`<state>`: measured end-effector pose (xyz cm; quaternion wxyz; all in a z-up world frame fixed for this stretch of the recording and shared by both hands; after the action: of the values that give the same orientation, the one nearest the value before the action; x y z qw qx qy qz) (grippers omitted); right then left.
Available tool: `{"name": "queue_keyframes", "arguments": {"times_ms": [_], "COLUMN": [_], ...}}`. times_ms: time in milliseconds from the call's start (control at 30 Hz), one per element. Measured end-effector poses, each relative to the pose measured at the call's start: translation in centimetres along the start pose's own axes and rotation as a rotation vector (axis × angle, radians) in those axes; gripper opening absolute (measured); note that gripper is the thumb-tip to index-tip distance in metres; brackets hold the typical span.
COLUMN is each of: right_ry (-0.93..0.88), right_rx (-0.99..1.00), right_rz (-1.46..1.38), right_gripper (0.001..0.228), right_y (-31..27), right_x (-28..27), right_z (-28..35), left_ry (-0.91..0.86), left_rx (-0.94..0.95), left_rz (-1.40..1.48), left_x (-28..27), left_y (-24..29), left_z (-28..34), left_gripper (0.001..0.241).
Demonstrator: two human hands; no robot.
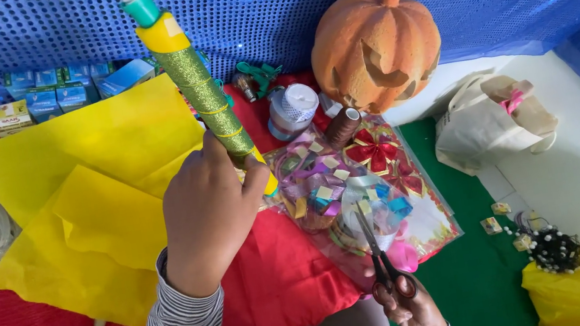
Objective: The person wraps a green glittery ribbon around a yellow cylindrical object topped with a clear plastic bulb. They use scissors to trim the ribbon and continue wrapping it around the object.
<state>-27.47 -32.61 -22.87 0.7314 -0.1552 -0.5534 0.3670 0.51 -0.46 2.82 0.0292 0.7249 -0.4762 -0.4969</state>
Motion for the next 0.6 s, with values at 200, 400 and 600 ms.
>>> {"name": "queue_keyframes", "arguments": {"times_ms": [200, 400, 600], "right_ry": [0.037, 0.069, 0.1], "right_rx": [0.008, 0.005, 0.007], "right_rz": [0.02, 0.031, 0.077], "right_gripper": [0.076, 0.074, 0.074], "right_y": [-0.2, -0.3, -0.2], "right_x": [0.6, 1.1, 1.2], "right_z": [-0.3, -0.3, -0.3], "left_ry": [0.014, -0.008, 0.007], "left_rx": [0.006, -0.02, -0.004], "left_rz": [-0.027, -0.005, -0.022], "left_x": [0.3, 0.2, 0.2], "left_y": [-0.1, -0.1, -0.1], "left_z": [0.0, -0.1, 0.0], "left_gripper": [0.031, 0.031, 0.031]}}
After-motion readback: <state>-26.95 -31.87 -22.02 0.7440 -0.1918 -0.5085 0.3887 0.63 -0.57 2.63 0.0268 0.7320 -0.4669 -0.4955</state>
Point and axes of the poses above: each hand's wrist, its own z-axis away from the middle knuckle, its own x-axis out of the palm, y = z × x, the point moved 4 cm from there along -z, towards the middle knuckle, and after that the axes turned 12 degrees about x, right-handed, at the moved point
